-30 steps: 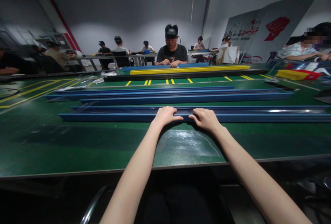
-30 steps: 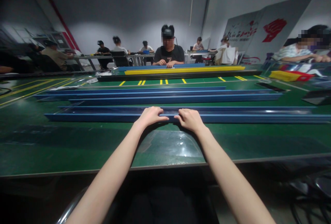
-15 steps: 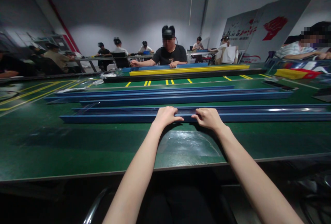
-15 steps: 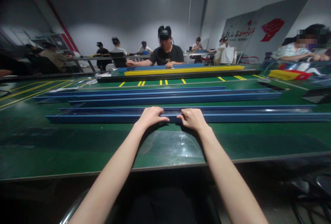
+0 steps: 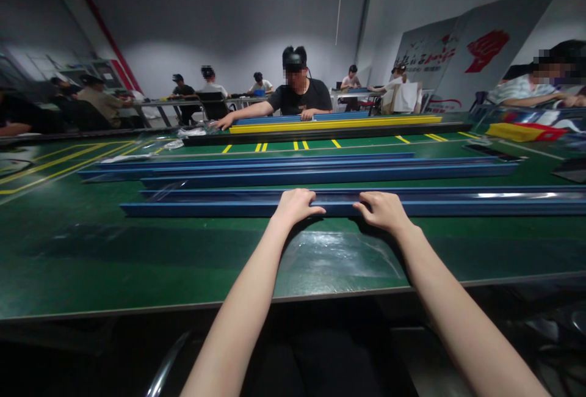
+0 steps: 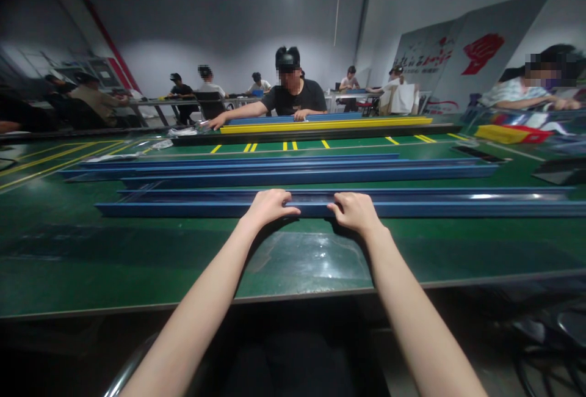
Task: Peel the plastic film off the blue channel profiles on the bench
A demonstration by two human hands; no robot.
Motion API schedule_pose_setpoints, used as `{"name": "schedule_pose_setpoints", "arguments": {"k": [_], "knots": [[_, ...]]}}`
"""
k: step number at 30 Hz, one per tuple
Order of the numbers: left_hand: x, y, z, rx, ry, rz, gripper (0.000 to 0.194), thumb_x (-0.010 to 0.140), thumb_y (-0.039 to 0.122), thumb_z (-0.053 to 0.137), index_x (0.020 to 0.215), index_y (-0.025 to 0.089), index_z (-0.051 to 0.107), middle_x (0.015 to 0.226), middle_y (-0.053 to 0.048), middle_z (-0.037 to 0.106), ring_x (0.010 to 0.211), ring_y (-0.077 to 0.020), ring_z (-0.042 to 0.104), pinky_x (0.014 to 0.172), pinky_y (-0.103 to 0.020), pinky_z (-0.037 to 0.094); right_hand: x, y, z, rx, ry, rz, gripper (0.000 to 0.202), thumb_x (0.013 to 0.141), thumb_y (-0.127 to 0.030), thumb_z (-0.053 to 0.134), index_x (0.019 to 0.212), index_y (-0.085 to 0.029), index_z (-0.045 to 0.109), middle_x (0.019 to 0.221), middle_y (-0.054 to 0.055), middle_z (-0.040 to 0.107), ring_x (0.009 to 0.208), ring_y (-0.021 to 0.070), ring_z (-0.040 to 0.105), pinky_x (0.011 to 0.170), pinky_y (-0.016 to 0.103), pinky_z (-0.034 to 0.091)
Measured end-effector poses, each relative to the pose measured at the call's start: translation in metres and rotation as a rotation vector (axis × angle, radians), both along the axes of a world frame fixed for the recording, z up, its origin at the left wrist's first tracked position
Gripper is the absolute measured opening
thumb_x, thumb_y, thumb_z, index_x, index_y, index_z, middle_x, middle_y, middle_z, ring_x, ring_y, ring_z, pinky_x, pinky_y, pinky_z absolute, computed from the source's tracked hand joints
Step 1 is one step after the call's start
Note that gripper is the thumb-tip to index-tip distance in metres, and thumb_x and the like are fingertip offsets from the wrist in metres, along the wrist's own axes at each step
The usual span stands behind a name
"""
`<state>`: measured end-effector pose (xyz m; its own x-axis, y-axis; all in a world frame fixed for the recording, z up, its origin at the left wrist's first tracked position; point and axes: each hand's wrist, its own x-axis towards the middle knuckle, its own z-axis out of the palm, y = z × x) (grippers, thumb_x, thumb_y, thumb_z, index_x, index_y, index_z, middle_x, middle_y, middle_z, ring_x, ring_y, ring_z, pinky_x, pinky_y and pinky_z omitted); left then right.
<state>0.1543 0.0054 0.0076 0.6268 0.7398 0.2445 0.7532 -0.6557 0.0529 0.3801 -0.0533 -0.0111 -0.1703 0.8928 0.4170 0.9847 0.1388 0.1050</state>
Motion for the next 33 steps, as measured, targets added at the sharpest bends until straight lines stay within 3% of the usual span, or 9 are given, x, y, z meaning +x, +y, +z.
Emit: {"name": "schedule_pose_setpoints", "arguments": {"k": [16, 33], "knots": [[0.0, -0.001, -0.001, -0.006, 0.018, 0.008, 0.041, 0.075, 0.058, 0.047, 0.081, 0.02, 0.062, 0.088, -0.004, 0.064, 0.084, -0.0185, 0.058, 0.066, -0.023, 0.038, -0.019, 0.008, -0.004, 0.024, 0.006, 0.116, 0.045, 0.083, -0.053, 0.031, 0.071, -0.018, 0.055, 0.075, 0.006, 0.064, 0.067, 0.0151, 0.055, 0.056, 0.024, 0.025], [0.001, -0.002, -0.006, 0.109, 0.038, -0.048, 0.041, 0.078, 0.057, 0.043, 0.082, 0.019, 0.06, 0.089, -0.005, 0.063, 0.084, -0.0188, 0.057, 0.066, -0.025, 0.039, -0.022, 0.005, 0.0, 0.046, 0.029, -0.014, 0.046, 0.078, -0.056, 0.036, 0.064, -0.018, 0.058, 0.069, 0.006, 0.065, 0.063, 0.0163, 0.056, 0.052, 0.025, 0.021]]}}
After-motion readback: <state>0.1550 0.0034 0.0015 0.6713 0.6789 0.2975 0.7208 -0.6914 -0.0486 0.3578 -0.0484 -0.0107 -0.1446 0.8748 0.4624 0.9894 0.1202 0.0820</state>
